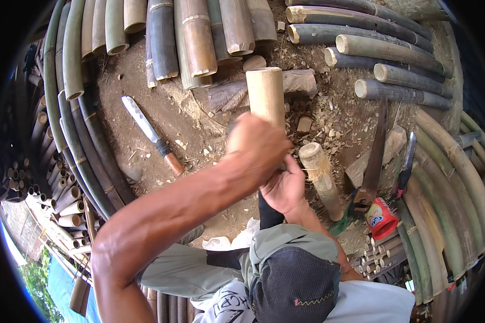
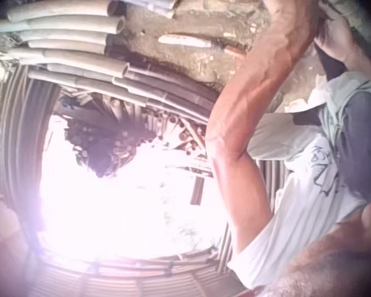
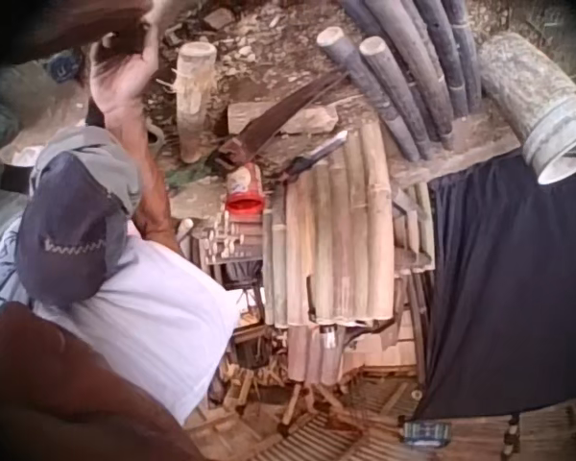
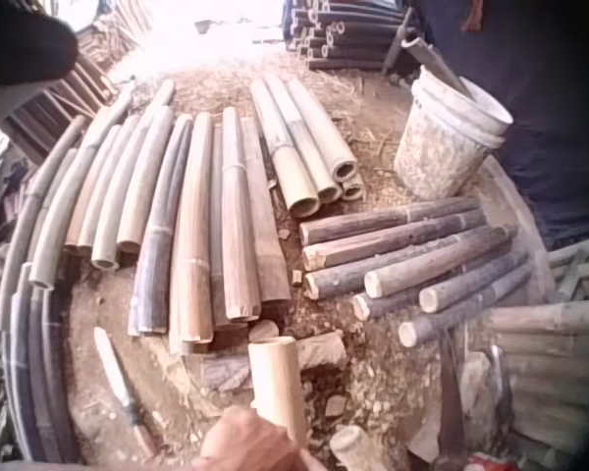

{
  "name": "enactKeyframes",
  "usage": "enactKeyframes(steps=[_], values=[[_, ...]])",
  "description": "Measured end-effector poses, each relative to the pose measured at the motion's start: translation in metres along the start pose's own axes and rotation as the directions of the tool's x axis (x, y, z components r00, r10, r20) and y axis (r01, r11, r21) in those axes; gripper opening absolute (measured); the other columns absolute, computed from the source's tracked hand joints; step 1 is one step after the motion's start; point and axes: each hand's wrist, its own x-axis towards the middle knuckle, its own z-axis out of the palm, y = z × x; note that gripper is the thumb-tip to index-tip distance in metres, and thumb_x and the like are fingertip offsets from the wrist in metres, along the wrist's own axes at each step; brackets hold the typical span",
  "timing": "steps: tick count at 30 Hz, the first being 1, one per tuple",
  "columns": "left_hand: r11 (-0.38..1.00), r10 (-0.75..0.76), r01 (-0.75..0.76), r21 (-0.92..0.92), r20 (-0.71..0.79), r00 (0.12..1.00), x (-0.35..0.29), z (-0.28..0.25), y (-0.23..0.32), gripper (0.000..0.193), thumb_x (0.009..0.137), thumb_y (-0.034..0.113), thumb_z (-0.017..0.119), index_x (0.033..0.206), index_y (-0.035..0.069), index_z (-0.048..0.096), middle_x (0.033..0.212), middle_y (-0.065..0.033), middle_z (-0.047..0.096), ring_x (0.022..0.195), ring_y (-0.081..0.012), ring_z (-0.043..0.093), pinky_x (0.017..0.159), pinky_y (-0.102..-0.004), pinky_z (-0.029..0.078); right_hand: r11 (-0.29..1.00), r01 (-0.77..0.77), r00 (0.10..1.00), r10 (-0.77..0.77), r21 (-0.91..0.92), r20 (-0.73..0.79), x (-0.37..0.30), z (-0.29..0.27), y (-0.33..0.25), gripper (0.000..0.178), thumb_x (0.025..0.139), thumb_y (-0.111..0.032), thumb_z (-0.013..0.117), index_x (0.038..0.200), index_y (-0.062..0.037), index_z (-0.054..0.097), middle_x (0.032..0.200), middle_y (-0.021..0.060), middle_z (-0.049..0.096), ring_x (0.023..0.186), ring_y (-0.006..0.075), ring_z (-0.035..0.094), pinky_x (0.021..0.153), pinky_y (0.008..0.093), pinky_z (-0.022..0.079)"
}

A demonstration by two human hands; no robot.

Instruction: The person sits on the ground and uses a chisel to carve a circular hole into a bamboo segment. They repeatedly check the fit of a smaller bamboo piece into the hole and adjust the carving. The person also uses a knife to cut a bamboo segment and a mallet to drive the chisel.

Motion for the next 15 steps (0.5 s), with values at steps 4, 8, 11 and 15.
enactKeyframes(steps=[4, 8, 11, 15], values=[[0.58, -0.43, 0.382, -0.72, 0.128, 0.894, -0.07, 0.131, 0.024, 0.026, 0.078, 0.032, 0.074, 0.091, 0.009, 0.074, 0.071, -0.0128, 0.07, 0.058, -0.0258, 0.068, 0.061, -0.0427, 0.056, 0.671, -0.05, 0.999, 0.019, -0.74, -0.051, -0.004, 0.004, 0.011, 0.026, 0.102, -0.025, 0.048, 0.099, -0.002, 0.06, 0.091, 0.0151, 0.07, 0.064, 0.0172, 0.067, 0.06, 0.0308, 0.057], [0.411, -0.546, 0.412, -0.813, 0.143, 0.825, -0.087, 0.149, 0.05, 0.032, 0.073, 0.038, 0.075, 0.083, 0.008, 0.068, 0.075, -0.0169, 0.07, 0.071, -0.0342, 0.069, 0.068, -0.0448, 0.056, 0.537, -0.058, 0.998, 0.051, -0.842, -0.037, -0.006, -0.004, 0.019, 0.024, 0.101, -0.021, 0.047, 0.1, 0.0014, 0.056, 0.093, 0.0177, 0.07, 0.059, 0.0174, 0.064, 0.055, 0.0292, 0.057], [0.7, -0.445, 0.405, -0.589, 0.085, 0.892, -0.073, 0.093, 0.016, 0.029, 0.076, 0.035, 0.074, 0.084, 0.009, 0.067, 0.074, -0.0131, 0.069, 0.071, -0.0314, 0.071, 0.062, -0.0429, 0.055, 0.829, -0.033, 0.999, 0.05, -0.558, 0.014, -0.002, 0.001, 0.011, 0.018, 0.1, -0.017, 0.046, 0.103, -0.0004, 0.052, 0.104, 0.0232, 0.068, 0.065, 0.0232, 0.066, 0.063, 0.0362, 0.059], [0.925, -0.153, 0.195, -0.326, 0.15, 0.977, -0.027, 0.014, 0.001, 0.021, 0.083, 0.029, 0.067, 0.079, 0.01, 0.072, 0.08, -0.0111, 0.072, 0.07, -0.0263, 0.072, 0.061, -0.0392, 0.056, 0.988, 0.028, 0.998, -0.018, -0.153, 0.066, -0.002, -0.014, -0.007, 0.026, 0.101, -0.021, 0.043, 0.112, -0.001, 0.054, 0.102, 0.0191, 0.07, 0.076, 0.0241, 0.07, 0.073, 0.0401, 0.06]])
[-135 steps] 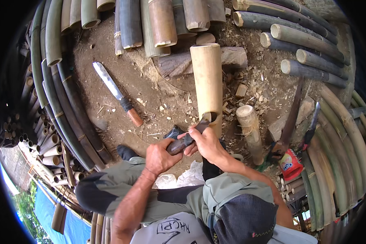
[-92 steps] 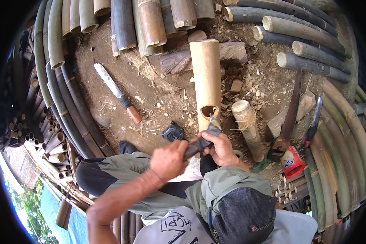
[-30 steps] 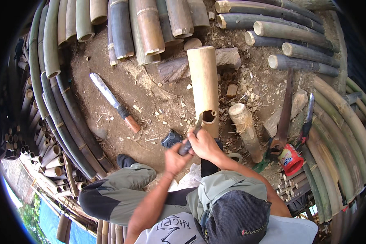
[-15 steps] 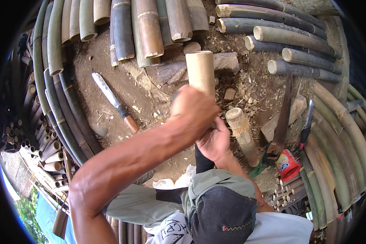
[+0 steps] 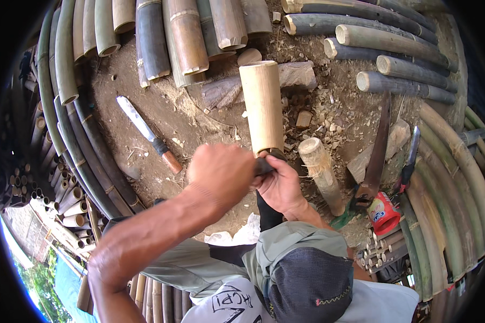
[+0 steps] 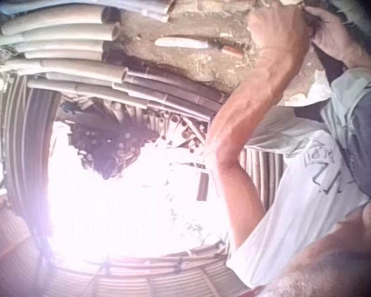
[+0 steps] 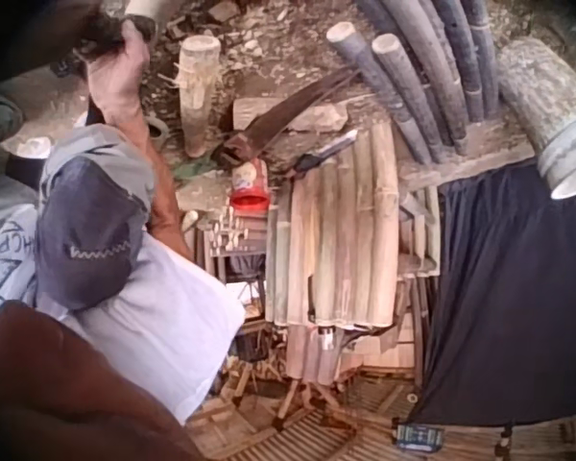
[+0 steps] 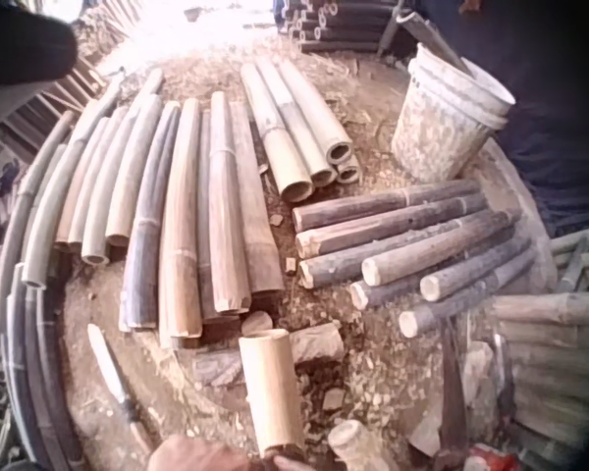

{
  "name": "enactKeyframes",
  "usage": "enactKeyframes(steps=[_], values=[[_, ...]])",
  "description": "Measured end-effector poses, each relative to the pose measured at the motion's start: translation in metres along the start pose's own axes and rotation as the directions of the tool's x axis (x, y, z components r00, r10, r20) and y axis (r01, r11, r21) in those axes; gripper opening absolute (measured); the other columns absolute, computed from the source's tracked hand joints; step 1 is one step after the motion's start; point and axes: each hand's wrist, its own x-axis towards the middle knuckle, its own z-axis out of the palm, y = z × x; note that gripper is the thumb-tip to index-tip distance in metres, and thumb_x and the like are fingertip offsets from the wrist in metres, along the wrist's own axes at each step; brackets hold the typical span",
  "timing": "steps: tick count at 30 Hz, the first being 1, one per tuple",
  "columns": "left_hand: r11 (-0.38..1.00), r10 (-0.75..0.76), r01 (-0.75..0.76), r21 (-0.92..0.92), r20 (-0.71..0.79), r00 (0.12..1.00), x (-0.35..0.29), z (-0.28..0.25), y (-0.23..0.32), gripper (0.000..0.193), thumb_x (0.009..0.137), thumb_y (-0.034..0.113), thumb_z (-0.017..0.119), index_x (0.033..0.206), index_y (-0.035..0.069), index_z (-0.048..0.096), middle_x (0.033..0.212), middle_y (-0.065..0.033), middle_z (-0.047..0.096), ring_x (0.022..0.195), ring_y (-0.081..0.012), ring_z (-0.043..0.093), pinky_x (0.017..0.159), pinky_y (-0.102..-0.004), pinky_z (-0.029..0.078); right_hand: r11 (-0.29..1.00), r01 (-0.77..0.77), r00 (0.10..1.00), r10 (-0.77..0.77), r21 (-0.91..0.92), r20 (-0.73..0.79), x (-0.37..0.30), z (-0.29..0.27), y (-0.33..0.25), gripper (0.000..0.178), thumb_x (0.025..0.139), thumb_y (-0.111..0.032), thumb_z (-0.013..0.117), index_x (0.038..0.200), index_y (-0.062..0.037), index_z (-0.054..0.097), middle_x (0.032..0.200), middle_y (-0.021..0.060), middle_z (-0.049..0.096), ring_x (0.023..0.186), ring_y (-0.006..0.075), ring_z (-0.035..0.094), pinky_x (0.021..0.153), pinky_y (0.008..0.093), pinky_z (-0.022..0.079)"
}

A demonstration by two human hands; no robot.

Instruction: The person sits on the ground and uses a chisel to carve a circular hole into a bamboo segment. They repeatedly check the fit of a smaller bamboo piece into the hole and adjust the carving. The person also uses a knife to cut a bamboo segment and a mallet to drive the chisel.

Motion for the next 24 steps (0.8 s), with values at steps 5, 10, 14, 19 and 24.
enactKeyframes(steps=[5, 10, 14, 19, 24], values=[[0.924, 0.103, -0.093, 0.37, -0.008, 0.995, 0.034, -0.033, 0.036, 0.014, 0.085, 0.023, 0.067, 0.085, 0.012, 0.075, 0.083, -0.0057, 0.073, 0.08, -0.0198, 0.073, 0.062, -0.033, 0.056, 0.976, 0.03, 0.991, 0.0, 0.215, -0.137, -0.003, 0.022, 0.0, 0.036, 0.105, -0.028, 0.035, 0.117, -0.0031, 0.059, 0.099, 0.0114, 0.072, 0.081, 0.0213, 0.071, 0.08, 0.0418, 0.06], [0.927, 0.229, -0.235, 0.291, 0.058, 0.972, 0.02, -0.022, -0.015, 0.011, 0.079, 0.02, 0.068, 0.084, 0.012, 0.074, 0.079, -0.0077, 0.072, 0.076, -0.0244, 0.072, 0.065, -0.0367, 0.057, 0.981, -0.11, 0.987, 0.089, 0.162, 0.133, 0.003, -0.007, 0.014, 0.027, 0.103, -0.032, 0.05, 0.115, -0.011, 0.062, 0.087, 0.0046, 0.071, 0.068, 0.0169, 0.067, 0.072, 0.0357, 0.06], [0.976, 0.217, -0.217, 0.003, 0.02, 0.976, 0.008, 0.052, -0.072, 0.016, 0.071, 0.027, 0.068, 0.081, 0.016, 0.071, 0.071, -0.0087, 0.069, 0.068, -0.0275, 0.07, 0.063, -0.0424, 0.056, 0.96, -0.267, 0.963, 0.263, -0.086, -0.053, -0.008, -0.012, 0.024, 0.025, 0.1, -0.026, 0.056, 0.116, -0.0077, 0.061, 0.069, 0.0005, 0.059, 0.062, 0.0114, 0.061, 0.066, 0.0354, 0.056], [0.859, -0.08, -0.017, -0.512, -0.168, 0.982, -0.017, 0.17, -0.035, 0.032, 0.067, 0.027, 0.078, 0.095, 0.016, 0.067, 0.078, -0.0106, 0.07, 0.069, -0.031, 0.07, 0.067, -0.0418, 0.058, 0.803, -0.229, 0.945, 0.048, -0.55, -0.324, -0.023, -0.009, 0.02, 0.021, 0.096, -0.017, 0.059, 0.106, 0.0011, 0.064, 0.084, 0.0104, 0.07, 0.047, 0.0073, 0.047, 0.047, 0.0259, 0.043], [0.403, -0.383, 0.16, -0.901, -0.007, 0.924, -0.009, 0.213, 0.081, 0.041, 0.07, 0.028, 0.071, 0.105, 0.009, 0.065, 0.083, -0.0241, 0.069, 0.076, -0.0423, 0.068, 0.076, -0.051, 0.055, 0.27, -0.033, 0.89, -0.43, -0.962, -0.151, -0.023, -0.041, 0.016, 0.028, 0.095, -0.022, 0.056, 0.083, 0.0022, 0.066, 0.071, 0.0122, 0.071, 0.051, 0.0171, 0.061, 0.053, 0.0339, 0.05]])
